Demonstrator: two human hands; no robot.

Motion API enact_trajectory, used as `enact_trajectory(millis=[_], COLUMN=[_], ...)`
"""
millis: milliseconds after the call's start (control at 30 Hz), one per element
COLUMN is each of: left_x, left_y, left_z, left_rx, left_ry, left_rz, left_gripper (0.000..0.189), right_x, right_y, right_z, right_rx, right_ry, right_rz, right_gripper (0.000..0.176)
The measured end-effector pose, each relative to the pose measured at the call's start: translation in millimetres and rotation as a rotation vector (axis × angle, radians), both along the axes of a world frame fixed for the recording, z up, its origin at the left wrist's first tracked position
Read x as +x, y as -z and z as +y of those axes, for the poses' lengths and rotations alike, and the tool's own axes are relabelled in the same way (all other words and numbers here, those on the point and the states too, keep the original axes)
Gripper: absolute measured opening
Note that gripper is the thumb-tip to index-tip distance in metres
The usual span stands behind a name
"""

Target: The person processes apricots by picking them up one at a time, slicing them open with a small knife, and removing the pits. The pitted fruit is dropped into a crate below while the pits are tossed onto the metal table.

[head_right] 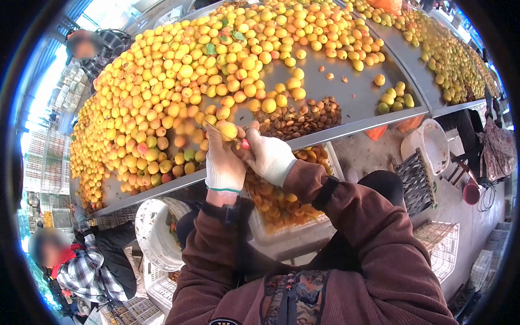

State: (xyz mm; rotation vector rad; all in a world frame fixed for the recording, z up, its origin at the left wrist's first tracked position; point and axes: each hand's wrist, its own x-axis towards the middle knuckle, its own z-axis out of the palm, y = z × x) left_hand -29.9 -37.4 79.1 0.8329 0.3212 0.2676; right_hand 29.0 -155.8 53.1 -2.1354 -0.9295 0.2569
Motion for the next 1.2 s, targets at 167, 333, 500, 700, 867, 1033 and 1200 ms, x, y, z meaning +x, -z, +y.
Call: enact_trajectory(millis=[167,333,500,700,867,1033,1200], left_x=[4,2,6,9,10,-8,-7], left_y=[-2,3,26,35,42,25,40], left_z=[-1,1,-28,-29,-24,-20,-14], left_rx=[-0.076,-0.045,0.373,0.377,0.362,-0.036,0.114], left_ry=[-0.129,-0.088,-0.054,-0.049,0.045,0.355,0.486], left_rz=[0.088,0.138,0.139,0.148,0.326,0.445,0.406], left_gripper=[0.058,0.058,0.056,0.052,0.042,0.049,0.044], right_x=[2,7,11,9,4,13,10], right_y=[3,-19,-19,-11,-14,-10,-4], right_z=[-2,-3,2,8,0,-15,-15], right_rx=[0.031,0.432,0.357,0.418,0.308,0.222,0.206], right_ry=[-0.051,0.182,0.25,0.35,0.275,-0.027,0.008], right_rz=[-0.107,-0.077,-0.045,0.097,-0.12,-0.434,-0.27], right_gripper=[0.035,0.031,0.026,0.029,0.028,0.023,0.022])
